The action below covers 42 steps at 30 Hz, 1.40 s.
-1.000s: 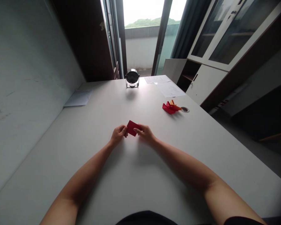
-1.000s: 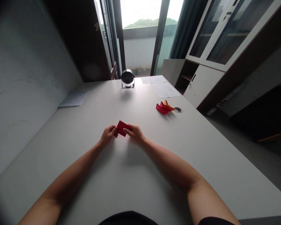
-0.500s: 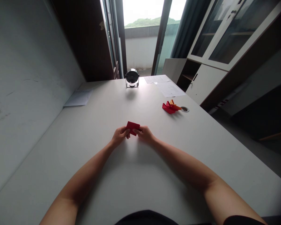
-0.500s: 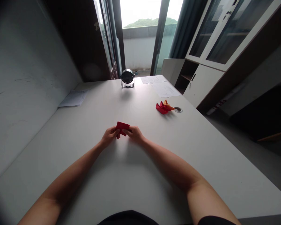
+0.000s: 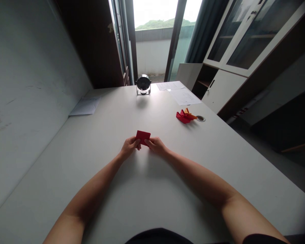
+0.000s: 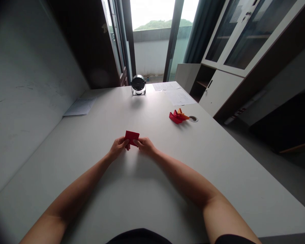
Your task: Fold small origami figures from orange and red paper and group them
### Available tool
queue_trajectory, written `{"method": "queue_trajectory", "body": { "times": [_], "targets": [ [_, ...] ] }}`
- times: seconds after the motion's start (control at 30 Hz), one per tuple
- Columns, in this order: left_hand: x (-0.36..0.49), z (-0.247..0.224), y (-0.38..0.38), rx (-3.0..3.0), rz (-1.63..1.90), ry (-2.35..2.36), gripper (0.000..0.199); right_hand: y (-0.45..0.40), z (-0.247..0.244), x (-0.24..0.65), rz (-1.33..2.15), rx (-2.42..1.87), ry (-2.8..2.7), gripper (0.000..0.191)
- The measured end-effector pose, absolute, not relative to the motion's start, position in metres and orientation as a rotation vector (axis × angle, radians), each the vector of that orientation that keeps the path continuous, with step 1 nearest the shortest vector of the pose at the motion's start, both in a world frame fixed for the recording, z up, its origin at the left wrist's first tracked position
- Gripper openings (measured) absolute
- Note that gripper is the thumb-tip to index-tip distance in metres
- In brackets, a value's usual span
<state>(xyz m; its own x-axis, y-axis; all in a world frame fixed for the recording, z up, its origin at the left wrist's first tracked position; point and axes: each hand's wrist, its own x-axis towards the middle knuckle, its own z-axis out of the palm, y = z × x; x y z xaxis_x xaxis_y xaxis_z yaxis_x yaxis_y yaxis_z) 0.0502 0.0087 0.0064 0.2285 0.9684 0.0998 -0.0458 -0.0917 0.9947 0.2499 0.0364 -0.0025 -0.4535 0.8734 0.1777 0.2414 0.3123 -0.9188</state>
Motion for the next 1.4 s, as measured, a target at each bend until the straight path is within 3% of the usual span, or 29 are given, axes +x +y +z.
{"method": "queue_trajectory", "body": {
  "times": [0.17, 0.63, 1.2, 1.4],
  "targets": [
    [0.0508, 0.0073, 0.0079, 1.358, 1.081, 0.966, 0.038, 0.0383, -0.0056, 0.2511, 1.095, -1.031, -1.888, 0.067],
    [0.0511, 0.0051, 0.0074, 1.425, 1.017, 1.003, 0.035, 0.0393, -0.0058, 0.2539, 0.962, -1.092, -1.781, 0.067],
    [0.0514, 0.0074, 0.0047, 1.521, 0.940, 1.016, 0.036, 0.0397, -0.0039, 0.2553, 1.038, -1.038, -1.744, 0.063],
    [0.0506, 0.0048, 0.0073, 1.520, 0.982, 1.043, 0.043, 0.0390, -0.0029, 0.2544, 0.999, -1.037, -1.781, 0.062]
  ]
}}
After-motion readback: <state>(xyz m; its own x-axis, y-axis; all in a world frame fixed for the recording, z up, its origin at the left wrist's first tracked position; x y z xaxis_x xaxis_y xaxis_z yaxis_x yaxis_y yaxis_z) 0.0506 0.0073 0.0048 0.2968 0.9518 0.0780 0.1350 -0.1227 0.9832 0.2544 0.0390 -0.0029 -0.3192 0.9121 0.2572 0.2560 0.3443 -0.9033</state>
